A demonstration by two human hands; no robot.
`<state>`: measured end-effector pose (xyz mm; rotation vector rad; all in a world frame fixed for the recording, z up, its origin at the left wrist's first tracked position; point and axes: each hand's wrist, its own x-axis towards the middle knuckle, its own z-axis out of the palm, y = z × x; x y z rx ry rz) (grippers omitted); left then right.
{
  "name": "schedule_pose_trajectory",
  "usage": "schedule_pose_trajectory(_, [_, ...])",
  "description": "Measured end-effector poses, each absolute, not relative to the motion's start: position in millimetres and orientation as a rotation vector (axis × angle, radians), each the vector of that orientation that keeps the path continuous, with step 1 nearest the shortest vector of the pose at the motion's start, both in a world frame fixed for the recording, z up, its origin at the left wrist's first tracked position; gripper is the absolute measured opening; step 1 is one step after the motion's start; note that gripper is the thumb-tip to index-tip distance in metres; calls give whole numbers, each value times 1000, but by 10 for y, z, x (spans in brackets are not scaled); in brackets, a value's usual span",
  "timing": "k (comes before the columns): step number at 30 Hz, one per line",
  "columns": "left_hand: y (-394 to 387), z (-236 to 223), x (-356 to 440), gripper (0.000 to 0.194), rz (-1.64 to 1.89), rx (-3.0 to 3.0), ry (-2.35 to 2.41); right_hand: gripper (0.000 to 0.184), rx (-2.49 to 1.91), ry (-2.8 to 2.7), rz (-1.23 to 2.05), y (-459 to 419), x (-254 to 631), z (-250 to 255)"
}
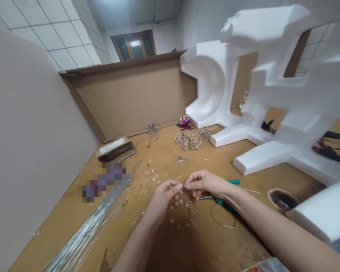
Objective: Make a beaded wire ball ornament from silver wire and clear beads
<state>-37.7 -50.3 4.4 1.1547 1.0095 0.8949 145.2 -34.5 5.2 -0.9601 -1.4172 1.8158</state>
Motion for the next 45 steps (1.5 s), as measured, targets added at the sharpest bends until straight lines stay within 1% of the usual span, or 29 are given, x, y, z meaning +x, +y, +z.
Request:
schedule_pose_trajectory(4, [-498,33,-356,26,907,1184,1042,26,-926,-1473,1822,-361,1470,79])
schedule_pose_trajectory(11, [-535,29,-289,23,1055,1190,1067,30,-884,-1437,1849,-378,1466,142])
schedule_pose_trajectory(15, [-514,22,-335,23,997,1230,1064,30,-965,-1506,1768,-350,1485,124])
schedule_pose_trajectory(23, [-479,-13,-339,33,885,1274,1125,29,-953,-1551,1692,-312,1440,-4])
schedule_pose_trajectory(27, [-504,-33,-299,32,924,1281,1148,34,-901,-1519,1731,-328,1410,-29])
schedule_pose_trajectory(33, [-532,-1,-295,31,924,1257,1152,45,-873,-1483,1731,-363,1388,-15])
schedule_pose_trajectory(38, [-537,34,-307,34,931,1236,1152,45,-905,-1606,1713,-379,1374,-35])
schedule_pose_trajectory(40, [-525,38,-322,36,964,1224,1157,44,-962,-1691,1630,-408,1403,-22])
schedule_pose_trajectory(41, [-518,39,-332,36,979,1213,1158,42,-1011,-1757,1526,-432,1435,2])
schedule_pose_trajectory(42, [-510,41,-343,37,991,1201,1159,40,-1076,-1840,1383,-464,1481,39])
schedule_pose_trajectory(44, [-497,45,-365,38,999,1176,1157,36,-1265,-2048,981,-543,1608,150])
schedule_pose_trajectory(45, [-492,46,-374,38,998,1167,1153,39,-1378,-2169,778,-587,1681,214])
